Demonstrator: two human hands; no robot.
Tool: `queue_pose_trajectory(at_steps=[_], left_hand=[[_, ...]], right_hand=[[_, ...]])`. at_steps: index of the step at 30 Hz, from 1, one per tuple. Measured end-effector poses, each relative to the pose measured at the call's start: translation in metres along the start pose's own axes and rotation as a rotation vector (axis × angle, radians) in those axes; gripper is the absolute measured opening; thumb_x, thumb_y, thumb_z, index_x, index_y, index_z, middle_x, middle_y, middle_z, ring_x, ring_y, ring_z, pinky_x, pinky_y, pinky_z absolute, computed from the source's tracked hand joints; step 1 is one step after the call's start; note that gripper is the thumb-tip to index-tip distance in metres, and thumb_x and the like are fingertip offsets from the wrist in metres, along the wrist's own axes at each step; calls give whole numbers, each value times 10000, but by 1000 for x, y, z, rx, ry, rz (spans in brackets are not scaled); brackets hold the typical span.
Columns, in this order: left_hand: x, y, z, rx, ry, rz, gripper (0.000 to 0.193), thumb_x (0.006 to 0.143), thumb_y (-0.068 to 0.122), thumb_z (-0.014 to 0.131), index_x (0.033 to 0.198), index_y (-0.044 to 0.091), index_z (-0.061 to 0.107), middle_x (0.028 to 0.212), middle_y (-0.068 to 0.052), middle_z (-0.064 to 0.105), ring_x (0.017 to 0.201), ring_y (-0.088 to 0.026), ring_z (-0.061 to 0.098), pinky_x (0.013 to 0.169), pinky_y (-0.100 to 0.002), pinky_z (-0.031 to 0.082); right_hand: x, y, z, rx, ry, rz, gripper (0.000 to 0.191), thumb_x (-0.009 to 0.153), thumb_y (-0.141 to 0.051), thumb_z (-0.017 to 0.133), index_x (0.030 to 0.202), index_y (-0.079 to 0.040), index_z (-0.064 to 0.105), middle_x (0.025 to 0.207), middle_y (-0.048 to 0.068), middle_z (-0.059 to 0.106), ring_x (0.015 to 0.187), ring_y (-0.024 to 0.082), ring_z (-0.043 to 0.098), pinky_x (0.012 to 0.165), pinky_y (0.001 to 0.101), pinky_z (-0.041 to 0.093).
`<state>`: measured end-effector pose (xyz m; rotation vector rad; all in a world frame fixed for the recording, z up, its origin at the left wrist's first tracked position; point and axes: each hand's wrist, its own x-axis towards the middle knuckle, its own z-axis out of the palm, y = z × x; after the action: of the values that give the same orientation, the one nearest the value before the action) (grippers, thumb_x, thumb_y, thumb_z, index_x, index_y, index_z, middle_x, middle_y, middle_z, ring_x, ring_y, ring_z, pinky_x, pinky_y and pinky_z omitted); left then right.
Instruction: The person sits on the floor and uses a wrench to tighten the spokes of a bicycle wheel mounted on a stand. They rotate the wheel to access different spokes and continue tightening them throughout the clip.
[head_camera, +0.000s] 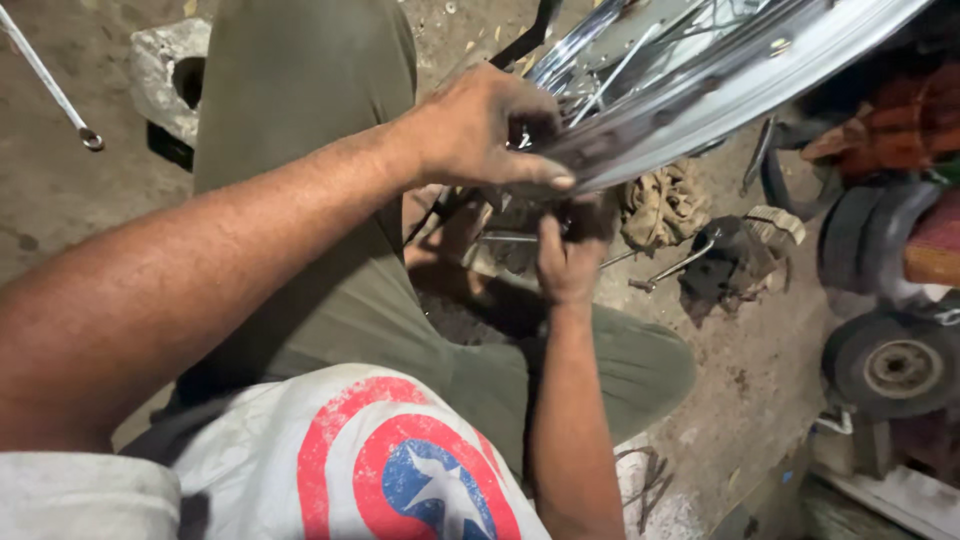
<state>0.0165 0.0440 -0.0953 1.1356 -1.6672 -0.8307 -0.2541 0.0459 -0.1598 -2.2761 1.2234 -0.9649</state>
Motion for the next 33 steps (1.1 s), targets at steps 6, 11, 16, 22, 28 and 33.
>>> queue_pose_trajectory(at_steps=[6, 11, 16, 22, 28, 33], left_hand=[[6, 1, -3, -245, 195, -115, 520, 1016, 535, 645, 921, 33, 742, 739, -94, 666, 730, -165, 640, 672, -356, 508], [11, -6, 0, -370, 365, -147, 513, 1025, 527, 577, 944, 48, 742, 753, -67, 714, 723, -144, 713, 673, -342, 560], [18, -18, 2, -193, 434, -202, 511, 1037, 501, 590, 898, 34, 745, 723, -115, 696, 685, -227, 689, 681, -419, 525], [21, -28, 8, -171, 493, -200, 446, 1021, 444, 641, 917, 23, 744, 755, -148, 701, 685, -257, 695, 666, -438, 528], [15, -34, 15, 4, 510, -170, 260, 880, 263, 734, 952, 14, 752, 855, -211, 725, 779, -388, 704, 711, -497, 547], [35, -27, 28, 160, 85, -266, 272, 785, 163, 744, 1017, 22, 760, 934, -258, 723, 926, -477, 683, 808, -572, 533]], right_hand=[[34, -36, -8, -148, 250, -28, 227, 996, -144, 744, 972, 82, 727, 850, 177, 722, 721, 242, 647, 699, 370, 505], [121, -57, -69, 220, 335, -130, 283, 1105, -198, 634, 1097, 83, 660, 1042, 175, 745, 873, 208, 728, 720, 363, 607], [254, -11, -159, 61, -148, -135, 295, 1115, -222, 621, 1117, 72, 656, 1020, 182, 746, 870, 263, 724, 734, 371, 574], [283, -11, -166, -146, -159, -83, 333, 1054, -216, 661, 1201, 79, 615, 1118, 220, 700, 988, 325, 683, 865, 421, 537], [48, -71, -26, -438, 297, -58, 436, 994, -211, 700, 1285, 87, 574, 1215, 258, 654, 1106, 387, 643, 997, 472, 500], [5, 19, -57, -301, 237, 193, 96, 1015, -18, 642, 1041, 59, 692, 996, 195, 754, 878, 324, 685, 838, 348, 569]])
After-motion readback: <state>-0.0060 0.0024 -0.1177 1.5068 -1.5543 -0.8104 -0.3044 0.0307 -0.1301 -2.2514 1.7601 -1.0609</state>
